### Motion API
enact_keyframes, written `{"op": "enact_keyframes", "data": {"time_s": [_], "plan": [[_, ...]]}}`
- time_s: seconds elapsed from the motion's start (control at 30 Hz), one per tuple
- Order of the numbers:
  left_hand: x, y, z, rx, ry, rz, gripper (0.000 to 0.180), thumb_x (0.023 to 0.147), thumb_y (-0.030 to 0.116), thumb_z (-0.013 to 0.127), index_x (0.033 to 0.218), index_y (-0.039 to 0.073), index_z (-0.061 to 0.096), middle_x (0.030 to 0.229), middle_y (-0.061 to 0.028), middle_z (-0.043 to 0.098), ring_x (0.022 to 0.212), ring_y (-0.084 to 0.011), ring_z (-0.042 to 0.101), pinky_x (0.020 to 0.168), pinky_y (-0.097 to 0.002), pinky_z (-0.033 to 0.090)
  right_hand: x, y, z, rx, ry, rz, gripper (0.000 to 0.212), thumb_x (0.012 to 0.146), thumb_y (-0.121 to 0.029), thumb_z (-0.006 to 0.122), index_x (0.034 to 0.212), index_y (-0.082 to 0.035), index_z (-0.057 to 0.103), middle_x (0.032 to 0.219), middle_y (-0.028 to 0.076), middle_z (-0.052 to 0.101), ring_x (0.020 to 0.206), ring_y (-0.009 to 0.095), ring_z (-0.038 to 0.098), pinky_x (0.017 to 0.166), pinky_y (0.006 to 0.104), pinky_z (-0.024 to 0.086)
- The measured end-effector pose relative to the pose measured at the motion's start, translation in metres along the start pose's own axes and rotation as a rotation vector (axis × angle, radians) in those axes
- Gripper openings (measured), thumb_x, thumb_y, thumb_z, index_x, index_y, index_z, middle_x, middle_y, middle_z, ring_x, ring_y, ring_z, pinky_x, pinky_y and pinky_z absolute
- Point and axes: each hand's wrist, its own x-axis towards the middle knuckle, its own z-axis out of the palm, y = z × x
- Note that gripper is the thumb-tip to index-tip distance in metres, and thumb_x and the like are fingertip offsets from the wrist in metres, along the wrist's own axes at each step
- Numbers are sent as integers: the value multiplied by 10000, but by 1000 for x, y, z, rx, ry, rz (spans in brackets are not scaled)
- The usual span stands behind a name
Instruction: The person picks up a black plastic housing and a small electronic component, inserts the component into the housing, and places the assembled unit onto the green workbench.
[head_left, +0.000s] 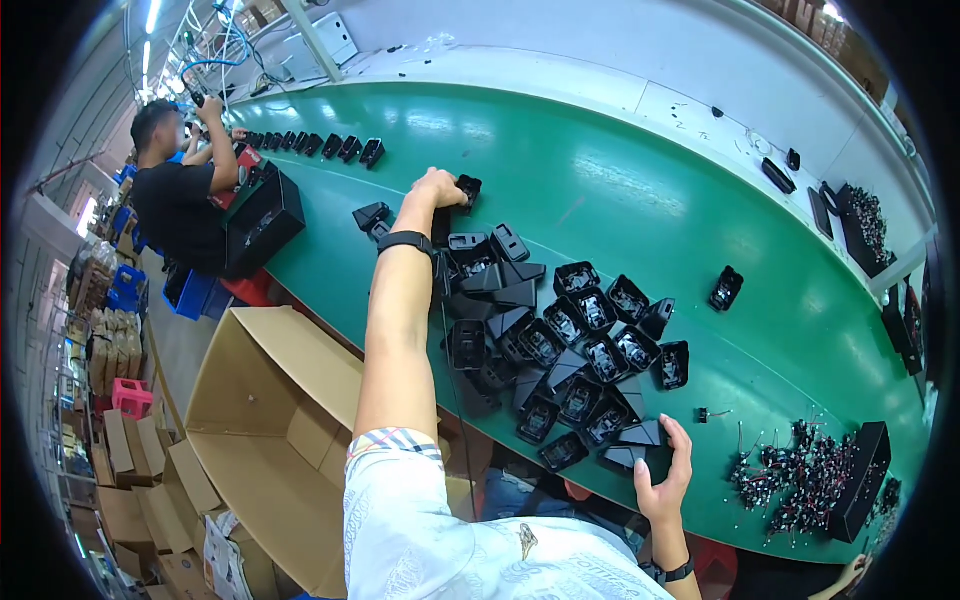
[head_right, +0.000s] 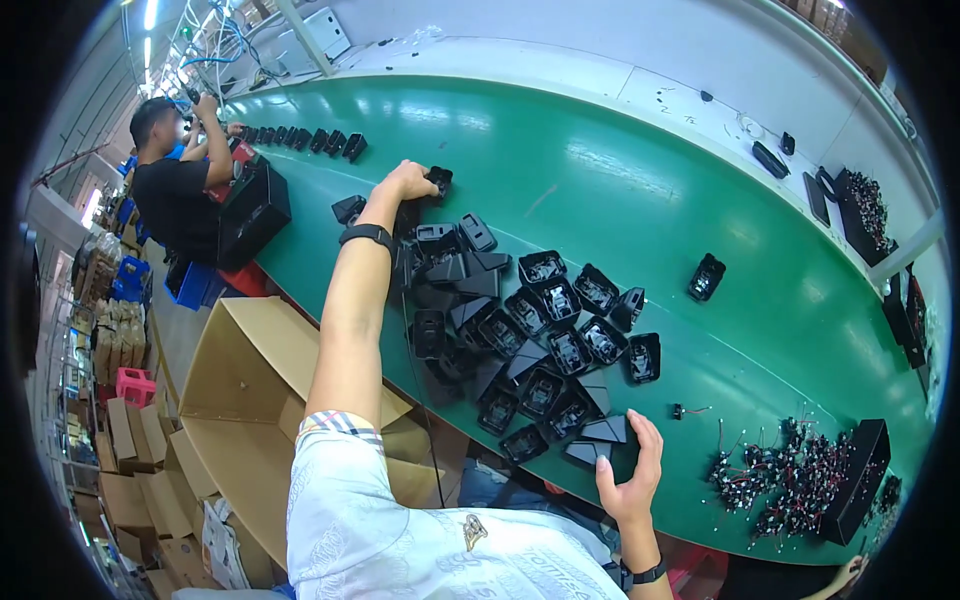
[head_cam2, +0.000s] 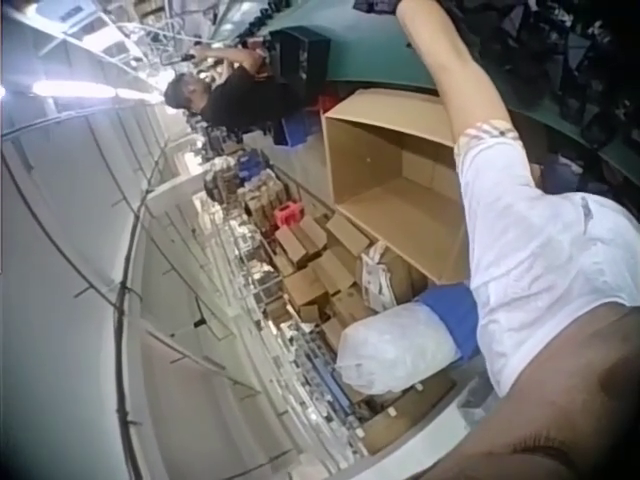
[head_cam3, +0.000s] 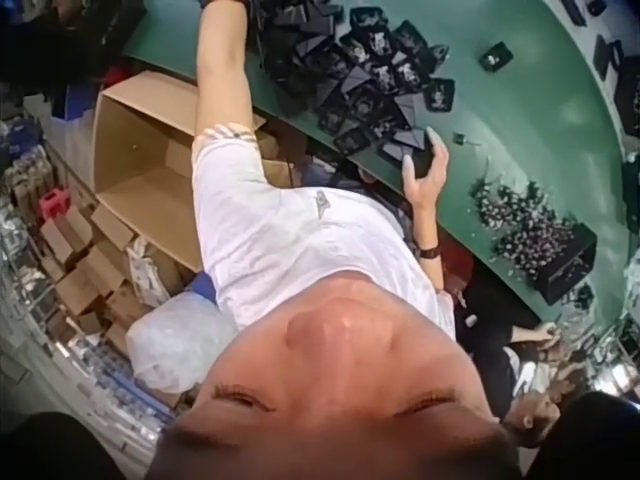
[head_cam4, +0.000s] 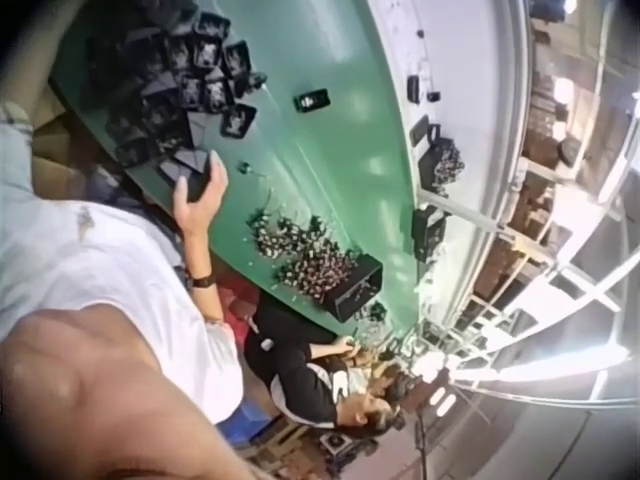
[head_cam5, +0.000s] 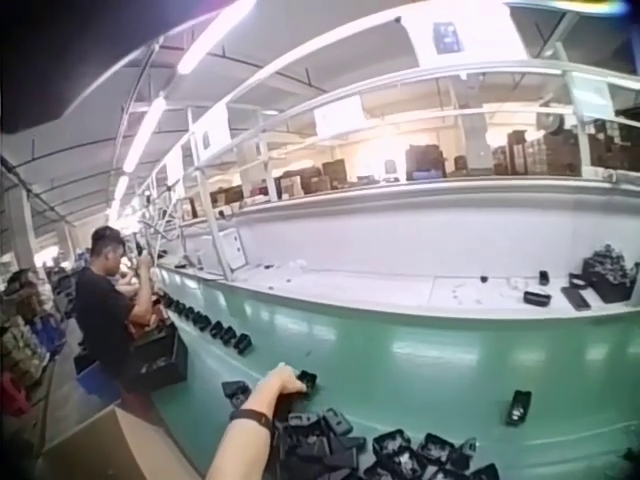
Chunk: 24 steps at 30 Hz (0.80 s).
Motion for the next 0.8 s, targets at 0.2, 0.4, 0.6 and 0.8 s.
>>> {"op": "enact_keyframes", "data": {"time_s": [0.2,0.4,0.6,0.8], "plan": [[-2,-20,-13,-57,116,-42,424,791,284,716,1164,89,766,1356,-207,646,1258,-385,609,1079,-468,496,1,1,2,35,11,20,637,796,-151,707,1382,32,540,1356,210,617,1273,403,555,1115,476,419],[-34,-4,-36,-119,330,66,268,745,197,719,914,-2,781,1056,-252,729,1016,-410,707,927,-456,568,-4,1,-1,39,16,31,629,796,-144,702,1378,31,543,1346,208,621,1267,401,561,1115,474,422],[-91,-11,-71,-147,394,368,324,765,242,781,943,-27,749,1102,-206,704,1043,-381,682,951,-423,539,-3,3,-1,75,45,17,624,801,-131,694,1394,2,551,1357,180,618,1225,341,581,989,394,457],[-182,15,-60,-142,130,622,334,799,202,773,1025,-29,688,1180,-170,646,1111,-345,627,1003,-397,495,-3,6,-2,80,44,16,621,834,-167,683,1416,-4,540,1394,159,609,1270,314,572,1027,395,444]]}}
